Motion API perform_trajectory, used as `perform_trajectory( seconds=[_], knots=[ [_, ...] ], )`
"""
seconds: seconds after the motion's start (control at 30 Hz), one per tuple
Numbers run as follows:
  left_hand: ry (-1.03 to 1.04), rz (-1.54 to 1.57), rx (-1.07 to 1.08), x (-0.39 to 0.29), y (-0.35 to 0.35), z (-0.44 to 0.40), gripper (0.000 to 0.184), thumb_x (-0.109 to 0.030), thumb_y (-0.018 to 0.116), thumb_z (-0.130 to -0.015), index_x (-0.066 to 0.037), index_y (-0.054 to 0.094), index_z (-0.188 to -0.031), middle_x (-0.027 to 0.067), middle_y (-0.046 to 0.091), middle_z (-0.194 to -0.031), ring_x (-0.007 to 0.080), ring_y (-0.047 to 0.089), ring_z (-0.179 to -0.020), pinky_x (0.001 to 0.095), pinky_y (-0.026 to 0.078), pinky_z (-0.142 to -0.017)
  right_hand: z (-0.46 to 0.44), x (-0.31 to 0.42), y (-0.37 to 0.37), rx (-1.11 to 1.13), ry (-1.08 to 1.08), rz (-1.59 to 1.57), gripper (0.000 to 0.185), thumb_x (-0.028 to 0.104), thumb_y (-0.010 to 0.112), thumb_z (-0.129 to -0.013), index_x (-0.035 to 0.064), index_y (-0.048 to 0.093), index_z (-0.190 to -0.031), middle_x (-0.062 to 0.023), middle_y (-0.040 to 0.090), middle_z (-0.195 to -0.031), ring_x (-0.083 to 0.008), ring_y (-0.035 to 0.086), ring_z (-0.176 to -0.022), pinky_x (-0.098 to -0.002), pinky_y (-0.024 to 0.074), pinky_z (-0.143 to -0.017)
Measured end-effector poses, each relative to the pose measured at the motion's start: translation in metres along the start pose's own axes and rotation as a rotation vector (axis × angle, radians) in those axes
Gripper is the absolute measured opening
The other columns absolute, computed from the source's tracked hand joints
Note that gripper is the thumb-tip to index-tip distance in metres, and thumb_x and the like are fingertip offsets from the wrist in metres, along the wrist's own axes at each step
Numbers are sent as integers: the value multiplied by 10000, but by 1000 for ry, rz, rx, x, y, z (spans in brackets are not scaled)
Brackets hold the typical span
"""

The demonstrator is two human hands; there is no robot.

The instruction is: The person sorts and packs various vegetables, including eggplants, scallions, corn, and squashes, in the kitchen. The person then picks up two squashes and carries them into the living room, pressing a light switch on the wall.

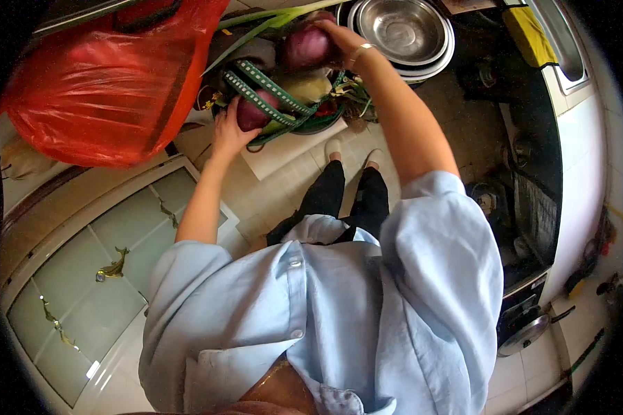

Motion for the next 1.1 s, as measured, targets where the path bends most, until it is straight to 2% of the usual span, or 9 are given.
perform_trajectory(
  seconds=[0.1,0.23,0.33,0.47,0.53,0.7,0.83,0.93,1.1],
  knots=[
    [6,44,-16,0,-7,-3,907,-264,807,-549,-186,355,-1331,213,528,-1033,419,525,-948,476,448,-820,22,-11,-30,190,-31,-178,548,482,574,-826,174,443,-1260,-71,519,-1225,-243,531,-1095,-448,470,-868],
    [-54,125,72,-6,-33,2,852,-292,795,-589,-147,373,-1316,212,534,-1076,378,548,-985,444,452,-857,109,-37,-60,22,-138,-471,482,404,488,-889,107,466,-1267,-88,530,-1246,-236,519,-1132,-448,422,-970],
    [-96,479,57,17,-44,25,798,-313,773,-648,-92,377,-1305,188,525,-1158,325,545,-1052,407,450,-886,149,-75,-88,-16,-351,-697,518,435,532,-860,111,471,-1260,-103,524,-1257,-260,521,-1133,-454,415,-975],
    [-569,1445,195,26,-42,95,731,-296,705,-737,-75,335,-1328,159,508,-1209,301,555,-1053,398,455,-914,184,-124,-103,-9,-413,-881,576,467,573,-826,109,467,-1265,-112,505,-1277,-276,493,-1162,-462,373,-1012],
    [-588,1682,496,17,-22,126,793,-457,662,-747,-63,332,-1352,162,500,-1241,297,573,-1032,409,461,-907,204,-130,-98,-53,-460,-883,630,488,600,-800,98,457,-1273,-112,492,-1291,-285,466,-1188,-469,362,-1018],
    [-368,1841,597,-131,-16,80,846,-453,692,-712,-73,314,-1366,172,497,-1241,291,588,-999,380,514,-792,223,-154,-137,-87,-572,-1019,472,394,671,-774,112,567,-1138,-62,577,-1182,-237,530,-1091,-434,402,-980],
    [-207,1887,865,-278,0,22,781,-223,652,-738,-149,258,-1407,98,375,-1360,270,404,-1242,407,393,-992,283,-129,-217,-193,-746,-971,490,411,626,-818,104,536,-1190,-80,566,-1207,-244,525,-1113,-430,392,-991],
    [-11,1884,943,-393,24,-17,779,-185,659,-734,-87,258,-1395,109,385,-1343,252,406,-1234,397,378,-1001,325,-114,-304,-324,-848,-877,563,435,592,-839,95,460,-1268,-90,525,-1254,-258,494,-1151,-448,377,-1005],
    [273,1698,744,-596,107,-102,781,-147,725,-687,-54,311,-1343,117,424,-1289,233,450,-1177,362,386,-984,372,-55,-462,-497,-909,-769,546,387,555,-877,83,413,-1307,-95,496,-1282,-249,482,-1164,-430,371,-1022]
  ],
)
Point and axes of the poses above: each hand's wrist, its own z-axis away from the middle knuckle, its own y-axis out of the palm, x = y × z, the point moved 4 cm from there along -z, towards the middle knuckle
